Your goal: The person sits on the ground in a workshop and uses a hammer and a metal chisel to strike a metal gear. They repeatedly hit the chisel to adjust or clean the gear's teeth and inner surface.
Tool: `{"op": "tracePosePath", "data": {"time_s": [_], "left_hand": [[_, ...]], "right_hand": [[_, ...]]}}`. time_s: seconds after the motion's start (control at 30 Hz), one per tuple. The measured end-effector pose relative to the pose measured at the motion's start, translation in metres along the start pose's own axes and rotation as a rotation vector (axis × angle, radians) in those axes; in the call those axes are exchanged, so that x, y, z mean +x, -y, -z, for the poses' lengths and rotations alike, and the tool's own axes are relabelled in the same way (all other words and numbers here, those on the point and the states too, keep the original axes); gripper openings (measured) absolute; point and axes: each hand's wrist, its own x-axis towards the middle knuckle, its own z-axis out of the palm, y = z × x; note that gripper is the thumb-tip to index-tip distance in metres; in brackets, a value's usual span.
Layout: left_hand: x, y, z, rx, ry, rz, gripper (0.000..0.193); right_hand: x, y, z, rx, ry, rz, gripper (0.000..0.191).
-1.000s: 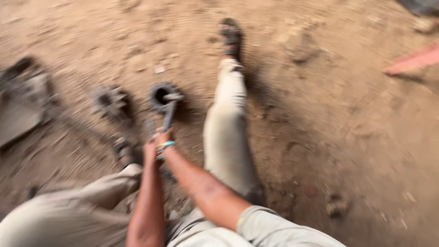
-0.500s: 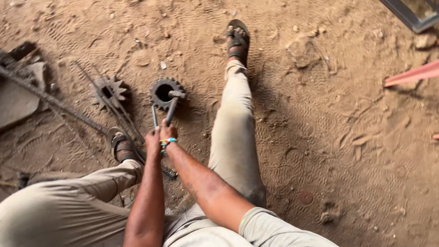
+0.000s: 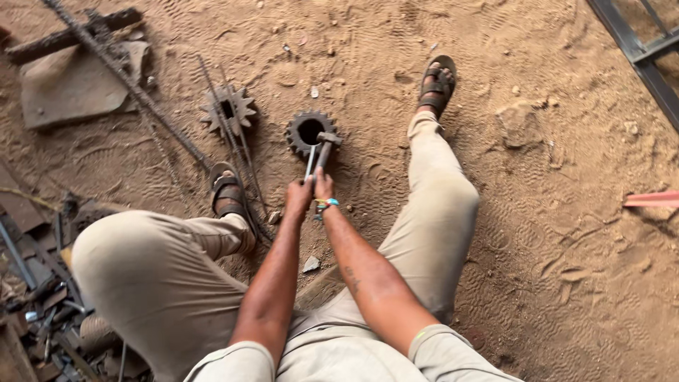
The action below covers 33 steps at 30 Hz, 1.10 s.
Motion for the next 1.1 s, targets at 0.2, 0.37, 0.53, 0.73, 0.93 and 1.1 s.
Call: {"op": "tracePosePath", "data": {"time_s": [0.2, 0.37, 0.53, 0.73, 0.93, 1.1], "left_hand": [[-0.006, -0.003, 0.001, -0.003, -0.019, -0.022, 0.054], [-0.007, -0.013, 0.002, -0.043, 0.007, 0.07, 0.056], [-0.008, -0.02, 0.001, -0.018, -0.019, 0.048, 0.054], [-0.004, -0.015, 0.001, -0.07, 0.066, 0.13, 0.054], [0.0, -0.008, 0.004, -0.036, 0.038, 0.128, 0.052], [-0.002, -0.01, 0.007, -0.097, 0.057, 0.14, 0.052]], "right_hand": [[-0.003, -0.004, 0.001, 0.221, 0.062, -0.033, 0.056], [-0.002, -0.005, 0.0, 0.199, 0.049, -0.14, 0.05], [0.004, -0.012, -0.002, 0.308, 0.118, -0.258, 0.048], [0.008, -0.02, -0.003, 0.284, 0.137, -0.331, 0.048], [0.006, -0.028, -0.004, 0.174, 0.147, -0.321, 0.047], [0.008, -0.032, -0.004, 0.221, 0.186, -0.388, 0.049]]}}
